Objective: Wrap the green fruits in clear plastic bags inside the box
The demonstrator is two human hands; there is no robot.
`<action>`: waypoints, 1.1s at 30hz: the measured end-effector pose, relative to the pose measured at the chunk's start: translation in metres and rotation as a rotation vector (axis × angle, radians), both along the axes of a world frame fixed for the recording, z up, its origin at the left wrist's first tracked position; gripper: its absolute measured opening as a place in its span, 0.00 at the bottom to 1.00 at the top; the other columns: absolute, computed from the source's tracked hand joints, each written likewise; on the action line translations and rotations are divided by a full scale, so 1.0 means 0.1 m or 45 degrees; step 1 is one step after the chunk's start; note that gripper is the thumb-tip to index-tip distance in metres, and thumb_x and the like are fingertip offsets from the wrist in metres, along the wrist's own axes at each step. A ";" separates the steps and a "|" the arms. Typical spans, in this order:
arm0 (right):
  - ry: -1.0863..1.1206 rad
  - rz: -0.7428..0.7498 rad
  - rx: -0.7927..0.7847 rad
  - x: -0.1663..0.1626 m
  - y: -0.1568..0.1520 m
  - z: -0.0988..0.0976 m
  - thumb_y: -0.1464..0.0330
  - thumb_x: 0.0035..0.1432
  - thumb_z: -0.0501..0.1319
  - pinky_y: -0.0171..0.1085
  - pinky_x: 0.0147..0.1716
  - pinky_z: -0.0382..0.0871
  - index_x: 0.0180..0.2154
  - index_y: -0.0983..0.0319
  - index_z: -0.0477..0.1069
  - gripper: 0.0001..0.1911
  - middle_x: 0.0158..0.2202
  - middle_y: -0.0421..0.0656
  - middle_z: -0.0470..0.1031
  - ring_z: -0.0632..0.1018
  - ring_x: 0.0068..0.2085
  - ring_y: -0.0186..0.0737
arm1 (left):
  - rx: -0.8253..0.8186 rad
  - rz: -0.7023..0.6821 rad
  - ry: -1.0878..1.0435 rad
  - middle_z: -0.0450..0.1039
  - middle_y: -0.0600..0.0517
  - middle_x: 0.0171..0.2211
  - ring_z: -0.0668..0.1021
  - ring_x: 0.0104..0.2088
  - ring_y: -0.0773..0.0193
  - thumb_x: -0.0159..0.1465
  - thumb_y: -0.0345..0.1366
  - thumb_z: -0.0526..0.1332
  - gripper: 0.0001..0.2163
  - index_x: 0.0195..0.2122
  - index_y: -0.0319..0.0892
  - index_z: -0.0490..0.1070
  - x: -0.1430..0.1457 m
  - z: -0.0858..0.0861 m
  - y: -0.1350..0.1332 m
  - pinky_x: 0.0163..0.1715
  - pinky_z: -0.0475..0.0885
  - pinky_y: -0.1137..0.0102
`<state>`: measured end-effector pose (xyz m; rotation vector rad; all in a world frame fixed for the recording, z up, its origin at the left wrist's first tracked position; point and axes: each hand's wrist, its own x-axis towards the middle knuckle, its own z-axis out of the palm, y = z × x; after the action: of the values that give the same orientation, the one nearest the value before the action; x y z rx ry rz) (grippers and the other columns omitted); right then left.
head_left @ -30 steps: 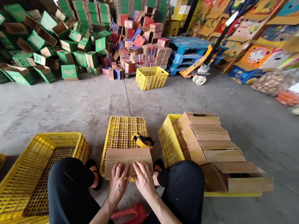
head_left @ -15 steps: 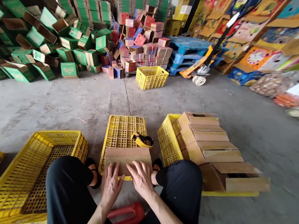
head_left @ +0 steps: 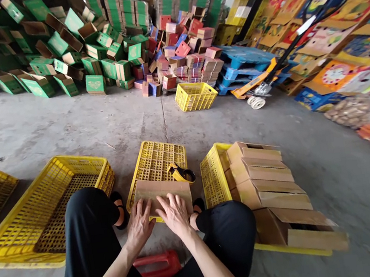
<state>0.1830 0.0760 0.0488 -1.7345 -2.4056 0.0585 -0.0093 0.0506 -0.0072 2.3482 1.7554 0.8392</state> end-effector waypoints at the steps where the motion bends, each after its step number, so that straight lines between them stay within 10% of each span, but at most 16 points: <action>1: 0.006 0.008 0.003 -0.02 0.03 -0.01 0.56 0.74 0.65 0.51 0.52 0.70 0.68 0.50 0.73 0.25 0.59 0.53 0.77 0.76 0.53 0.57 | 0.000 0.001 0.008 0.69 0.36 0.64 0.73 0.63 0.40 0.71 0.38 0.61 0.28 0.72 0.43 0.66 0.00 0.00 0.00 0.62 0.74 0.48; 15: 0.190 0.083 0.067 -0.21 -0.14 -0.08 0.63 0.77 0.59 0.54 0.65 0.68 0.71 0.58 0.68 0.26 0.68 0.52 0.74 0.73 0.65 0.54 | 0.026 -0.061 0.009 0.63 0.34 0.72 0.69 0.70 0.36 0.72 0.38 0.60 0.36 0.79 0.44 0.51 -0.07 -0.15 0.01 0.66 0.70 0.44; 24: 0.143 -0.331 0.327 0.47 -0.32 -0.39 0.63 0.81 0.50 0.51 0.62 0.72 0.67 0.63 0.72 0.23 0.64 0.57 0.77 0.79 0.61 0.55 | -0.035 0.032 -0.013 0.51 0.36 0.80 0.63 0.76 0.34 0.73 0.35 0.58 0.39 0.82 0.49 0.41 -0.16 -0.19 -0.05 0.68 0.67 0.41; 33: 0.146 -0.379 0.427 0.35 -0.23 -0.52 0.58 0.80 0.48 0.57 0.60 0.71 0.68 0.66 0.71 0.28 0.66 0.64 0.73 0.75 0.61 0.64 | 0.029 0.203 -0.012 0.49 0.32 0.80 0.57 0.78 0.31 0.70 0.31 0.58 0.41 0.82 0.44 0.39 0.04 -0.13 -0.02 0.69 0.64 0.36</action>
<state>0.2178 0.0526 -0.0032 -1.8442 -1.9214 -0.2611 -0.0052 0.0489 -0.0206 2.2370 1.9605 0.8936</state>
